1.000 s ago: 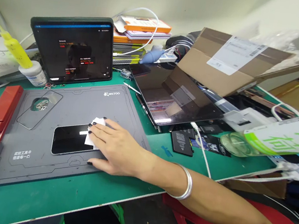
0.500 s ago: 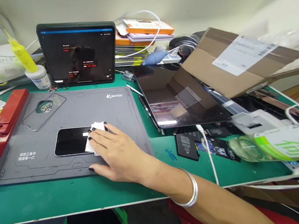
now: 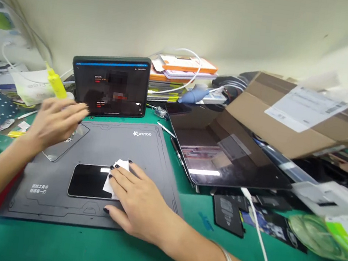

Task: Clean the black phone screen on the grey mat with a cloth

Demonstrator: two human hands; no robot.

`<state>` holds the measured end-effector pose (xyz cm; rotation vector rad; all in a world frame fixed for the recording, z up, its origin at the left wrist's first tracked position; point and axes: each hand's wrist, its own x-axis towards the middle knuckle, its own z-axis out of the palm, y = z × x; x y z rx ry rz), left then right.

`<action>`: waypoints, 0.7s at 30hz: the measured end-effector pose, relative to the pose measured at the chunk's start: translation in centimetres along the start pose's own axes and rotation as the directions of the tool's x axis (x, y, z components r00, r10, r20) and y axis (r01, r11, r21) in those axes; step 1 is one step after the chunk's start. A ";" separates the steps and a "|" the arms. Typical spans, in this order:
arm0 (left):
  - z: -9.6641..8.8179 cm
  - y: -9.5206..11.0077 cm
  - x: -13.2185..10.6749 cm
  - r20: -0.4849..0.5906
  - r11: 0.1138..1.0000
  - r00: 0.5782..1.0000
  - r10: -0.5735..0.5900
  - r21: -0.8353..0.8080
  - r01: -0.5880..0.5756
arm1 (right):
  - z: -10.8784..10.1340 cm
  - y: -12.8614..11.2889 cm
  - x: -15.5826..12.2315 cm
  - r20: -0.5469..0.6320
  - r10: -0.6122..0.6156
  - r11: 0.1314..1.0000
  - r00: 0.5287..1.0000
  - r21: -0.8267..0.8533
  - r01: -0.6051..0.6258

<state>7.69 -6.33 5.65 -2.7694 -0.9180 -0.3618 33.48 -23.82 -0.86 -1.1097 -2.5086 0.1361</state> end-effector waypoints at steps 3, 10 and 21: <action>2.0 -2.1 1.8 0.052 0.995 0.999 0.013 0.098 -0.018 | 0.2 0.2 -0.1 -0.026 -0.009 1.000 1.000 -0.013 0.008; 4.7 -4.9 3.3 -0.169 0.964 0.972 -0.163 0.184 0.193 | 0.2 0.2 -0.1 0.022 0.001 1.000 1.000 -0.025 0.000; -0.9 3.8 -2.5 -0.116 0.993 0.988 -0.103 -0.072 0.095 | 0.4 -0.1 -0.1 -0.003 0.018 0.997 1.000 -0.069 -0.018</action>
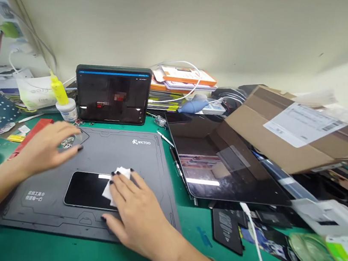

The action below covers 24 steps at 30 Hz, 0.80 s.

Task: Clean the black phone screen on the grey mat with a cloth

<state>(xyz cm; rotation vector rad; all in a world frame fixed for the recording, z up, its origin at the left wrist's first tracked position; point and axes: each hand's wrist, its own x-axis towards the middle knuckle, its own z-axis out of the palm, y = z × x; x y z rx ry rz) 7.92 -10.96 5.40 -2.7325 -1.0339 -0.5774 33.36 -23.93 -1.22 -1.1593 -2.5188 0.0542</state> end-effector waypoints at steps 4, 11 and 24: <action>-0.1 2.9 -3.6 0.319 0.991 0.945 0.077 -0.128 -0.037 | 0.6 -0.6 0.0 -0.064 -0.030 0.999 0.998 0.016 0.031; 0.9 3.0 -5.2 0.444 0.982 0.895 0.040 -0.181 0.046 | 0.4 -0.1 -0.6 -0.183 0.018 0.999 0.983 0.041 -0.011; 0.8 2.2 -6.1 0.436 0.949 0.899 0.035 -0.297 0.107 | -0.3 -0.1 -0.3 -0.214 -0.075 0.993 0.974 0.076 0.093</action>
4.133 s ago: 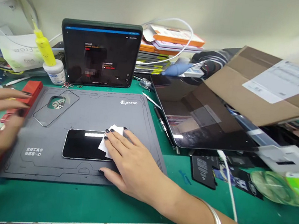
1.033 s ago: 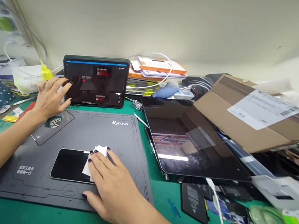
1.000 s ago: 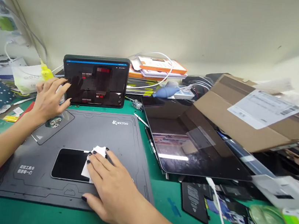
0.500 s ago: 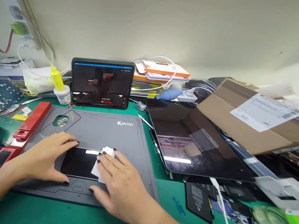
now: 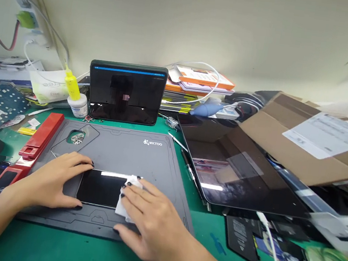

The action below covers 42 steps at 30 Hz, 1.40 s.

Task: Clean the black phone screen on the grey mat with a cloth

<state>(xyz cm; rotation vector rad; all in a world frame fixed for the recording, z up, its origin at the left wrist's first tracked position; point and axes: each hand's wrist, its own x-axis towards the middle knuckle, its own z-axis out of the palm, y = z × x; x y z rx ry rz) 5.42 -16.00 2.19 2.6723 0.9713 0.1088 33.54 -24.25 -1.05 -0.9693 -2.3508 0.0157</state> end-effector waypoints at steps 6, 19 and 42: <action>0.1 -0.3 -0.1 0.002 1.000 1.000 0.009 -0.004 -0.009 | -0.2 0.5 0.0 0.023 0.017 0.999 1.000 -0.032 -0.016; 0.0 0.1 0.0 0.009 1.000 1.000 -0.009 0.000 0.009 | -0.5 0.6 0.2 0.055 0.025 0.999 0.998 -0.028 -0.024; -1.8 -4.9 14.2 -0.535 0.795 0.814 -0.226 0.382 0.472 | -1.1 0.6 0.5 0.102 -0.066 0.998 0.993 0.015 0.065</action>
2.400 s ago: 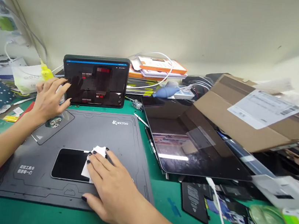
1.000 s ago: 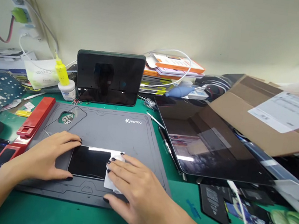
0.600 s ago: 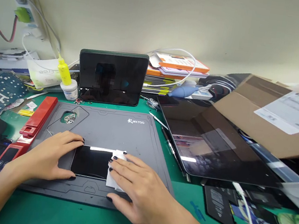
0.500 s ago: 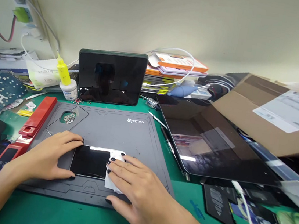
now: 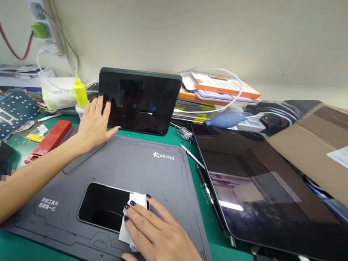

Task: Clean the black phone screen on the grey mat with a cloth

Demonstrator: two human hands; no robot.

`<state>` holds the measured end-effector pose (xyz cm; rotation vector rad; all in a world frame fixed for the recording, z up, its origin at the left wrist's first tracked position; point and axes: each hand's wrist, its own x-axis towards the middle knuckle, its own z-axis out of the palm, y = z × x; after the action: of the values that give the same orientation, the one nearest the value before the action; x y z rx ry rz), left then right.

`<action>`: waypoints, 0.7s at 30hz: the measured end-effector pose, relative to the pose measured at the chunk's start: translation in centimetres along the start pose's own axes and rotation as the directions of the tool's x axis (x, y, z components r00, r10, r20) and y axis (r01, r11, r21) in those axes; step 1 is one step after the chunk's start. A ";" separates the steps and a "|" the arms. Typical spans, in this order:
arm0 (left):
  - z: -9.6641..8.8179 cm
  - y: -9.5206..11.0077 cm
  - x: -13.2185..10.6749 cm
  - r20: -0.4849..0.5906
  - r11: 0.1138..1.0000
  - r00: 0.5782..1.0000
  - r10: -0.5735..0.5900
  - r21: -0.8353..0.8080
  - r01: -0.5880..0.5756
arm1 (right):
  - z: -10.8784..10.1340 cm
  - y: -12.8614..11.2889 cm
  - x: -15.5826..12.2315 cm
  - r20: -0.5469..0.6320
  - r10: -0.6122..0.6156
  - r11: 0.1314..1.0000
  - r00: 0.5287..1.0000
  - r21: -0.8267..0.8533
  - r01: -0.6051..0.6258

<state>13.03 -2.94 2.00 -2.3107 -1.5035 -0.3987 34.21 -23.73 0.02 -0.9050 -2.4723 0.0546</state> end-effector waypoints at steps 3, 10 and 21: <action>2.0 -0.2 1.4 -0.032 0.996 0.996 -0.088 -0.003 0.088 | -0.1 0.1 -0.1 0.020 -0.002 1.000 1.000 -0.014 0.002; 1.3 -0.6 0.6 -0.120 0.968 0.968 0.220 -0.097 -0.232 | 0.2 0.5 -0.6 0.090 -0.047 0.995 0.995 -0.087 0.054; 2.7 -1.8 0.1 -0.086 0.999 0.996 0.034 -0.024 -0.036 | 0.3 1.3 -0.1 0.075 -0.099 0.985 0.992 -0.136 0.109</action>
<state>11.55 -1.04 -0.10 -2.3053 -1.4240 -0.5034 34.89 -22.78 -0.54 -0.8415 -2.6093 -0.1279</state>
